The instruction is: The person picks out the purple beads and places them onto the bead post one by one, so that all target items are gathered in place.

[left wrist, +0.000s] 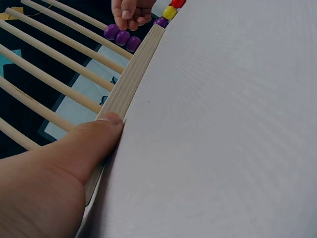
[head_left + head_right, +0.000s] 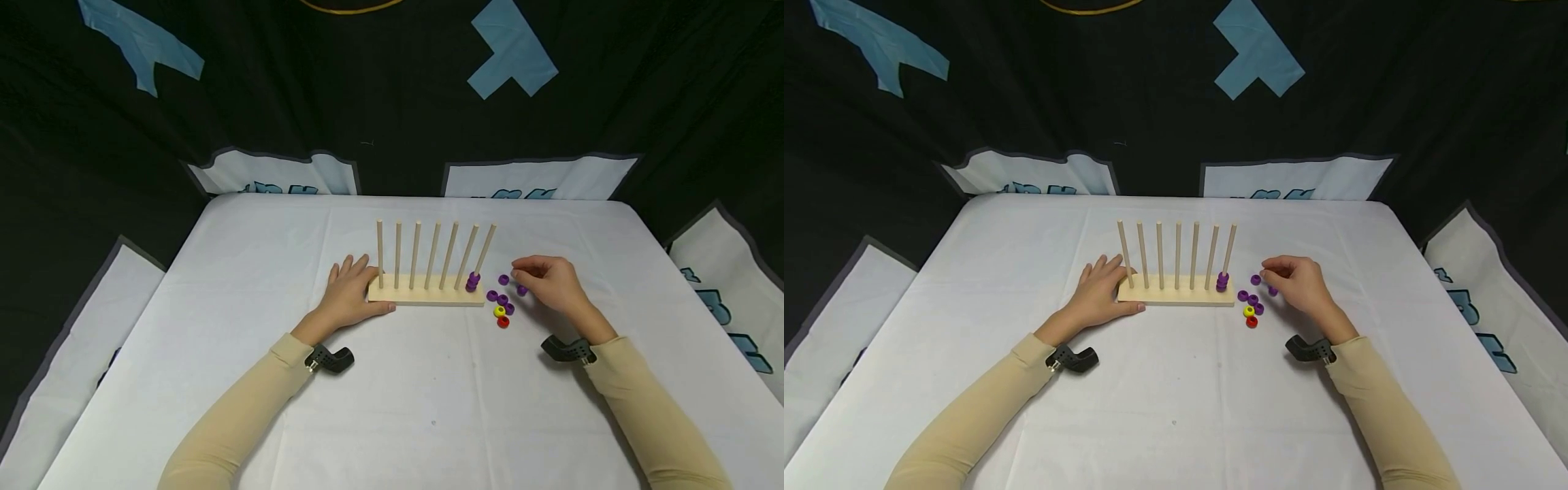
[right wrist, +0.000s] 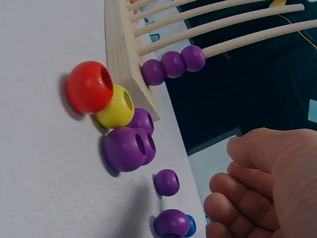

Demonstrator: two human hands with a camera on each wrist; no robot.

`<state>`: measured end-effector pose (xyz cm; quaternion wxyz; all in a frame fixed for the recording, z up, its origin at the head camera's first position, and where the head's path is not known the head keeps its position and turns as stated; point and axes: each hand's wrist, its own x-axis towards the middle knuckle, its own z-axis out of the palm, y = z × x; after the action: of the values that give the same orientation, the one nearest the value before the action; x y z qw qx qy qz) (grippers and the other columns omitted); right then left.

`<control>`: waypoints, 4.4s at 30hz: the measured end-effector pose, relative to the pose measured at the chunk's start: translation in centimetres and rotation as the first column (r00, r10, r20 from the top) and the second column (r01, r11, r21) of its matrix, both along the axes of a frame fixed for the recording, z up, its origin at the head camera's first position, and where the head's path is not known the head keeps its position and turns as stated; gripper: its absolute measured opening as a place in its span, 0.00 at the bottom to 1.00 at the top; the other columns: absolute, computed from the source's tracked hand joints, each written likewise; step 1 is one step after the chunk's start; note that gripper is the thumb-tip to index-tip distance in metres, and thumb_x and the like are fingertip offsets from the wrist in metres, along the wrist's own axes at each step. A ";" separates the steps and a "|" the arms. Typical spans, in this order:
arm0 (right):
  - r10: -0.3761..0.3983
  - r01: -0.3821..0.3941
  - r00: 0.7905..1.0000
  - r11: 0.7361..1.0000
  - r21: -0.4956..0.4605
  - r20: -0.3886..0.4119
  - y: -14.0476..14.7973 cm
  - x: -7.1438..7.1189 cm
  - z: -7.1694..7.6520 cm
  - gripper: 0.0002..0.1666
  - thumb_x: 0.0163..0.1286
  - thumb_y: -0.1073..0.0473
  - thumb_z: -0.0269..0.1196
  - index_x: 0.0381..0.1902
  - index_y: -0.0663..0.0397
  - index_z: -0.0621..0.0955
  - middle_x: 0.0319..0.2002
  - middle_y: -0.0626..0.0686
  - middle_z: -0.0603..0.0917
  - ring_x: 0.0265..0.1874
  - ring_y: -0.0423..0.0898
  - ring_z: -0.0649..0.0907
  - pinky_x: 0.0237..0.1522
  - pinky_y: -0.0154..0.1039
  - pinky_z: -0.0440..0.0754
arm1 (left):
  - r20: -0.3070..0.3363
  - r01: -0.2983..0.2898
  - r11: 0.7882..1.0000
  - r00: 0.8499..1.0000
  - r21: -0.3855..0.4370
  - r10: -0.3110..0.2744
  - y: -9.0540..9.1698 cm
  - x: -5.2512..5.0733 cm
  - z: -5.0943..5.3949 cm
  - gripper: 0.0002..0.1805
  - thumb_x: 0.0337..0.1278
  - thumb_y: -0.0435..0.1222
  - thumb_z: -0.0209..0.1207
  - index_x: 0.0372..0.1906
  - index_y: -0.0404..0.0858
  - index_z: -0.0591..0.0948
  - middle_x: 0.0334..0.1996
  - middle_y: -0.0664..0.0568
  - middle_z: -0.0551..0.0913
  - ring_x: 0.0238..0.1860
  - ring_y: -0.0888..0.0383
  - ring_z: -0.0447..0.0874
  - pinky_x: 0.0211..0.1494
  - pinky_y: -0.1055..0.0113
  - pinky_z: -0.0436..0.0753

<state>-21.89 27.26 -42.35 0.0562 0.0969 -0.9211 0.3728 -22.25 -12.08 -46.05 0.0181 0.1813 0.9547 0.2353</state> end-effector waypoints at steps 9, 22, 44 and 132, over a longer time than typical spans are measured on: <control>-0.017 0.017 1.000 1.000 0.022 0.014 -0.5 0.0 -0.7 0.15 0.70 0.63 0.65 0.50 0.68 0.86 0.42 0.66 0.90 0.29 0.38 0.82 0.31 0.27 0.79 | 0.000 0.000 1.000 1.000 0.000 0.000 -0.1 -0.1 -0.2 0.43 0.50 0.61 0.70 0.67 0.41 0.76 0.79 0.34 0.59 0.81 0.29 0.45 0.79 0.30 0.44; -0.033 0.031 0.999 0.998 0.058 0.036 -0.5 0.2 -1.3 0.16 0.70 0.63 0.65 0.51 0.68 0.85 0.45 0.67 0.89 0.32 0.47 0.84 0.29 0.27 0.80 | 0.012 -0.003 1.000 1.000 0.001 0.003 0.1 0.0 0.0 0.43 0.50 0.61 0.70 0.68 0.40 0.76 0.79 0.34 0.59 0.81 0.30 0.45 0.79 0.31 0.44; 0.001 0.005 0.999 0.990 0.138 -0.043 -0.8 -0.3 -2.5 0.17 0.66 0.65 0.70 0.50 0.68 0.86 0.44 0.67 0.89 0.41 0.59 0.87 0.45 0.50 0.84 | -0.002 0.000 1.000 1.000 0.005 0.000 -0.1 -0.1 -0.2 0.44 0.51 0.61 0.69 0.68 0.40 0.76 0.79 0.34 0.59 0.81 0.30 0.45 0.79 0.30 0.44; -0.024 0.014 0.978 0.999 -0.051 -0.208 -2.1 1.6 2.8 0.12 0.65 0.62 0.71 0.44 0.63 0.88 0.35 0.63 0.91 0.27 0.25 0.77 0.18 0.27 0.74 | -0.024 0.004 1.000 1.000 -0.006 -0.004 0.0 0.0 0.1 0.43 0.50 0.61 0.69 0.67 0.40 0.77 0.78 0.33 0.61 0.80 0.28 0.47 0.78 0.29 0.46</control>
<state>-20.34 25.16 -39.55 0.1583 0.1250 -0.9016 0.3828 -22.25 -12.12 -45.97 0.0076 0.1861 0.9551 0.2304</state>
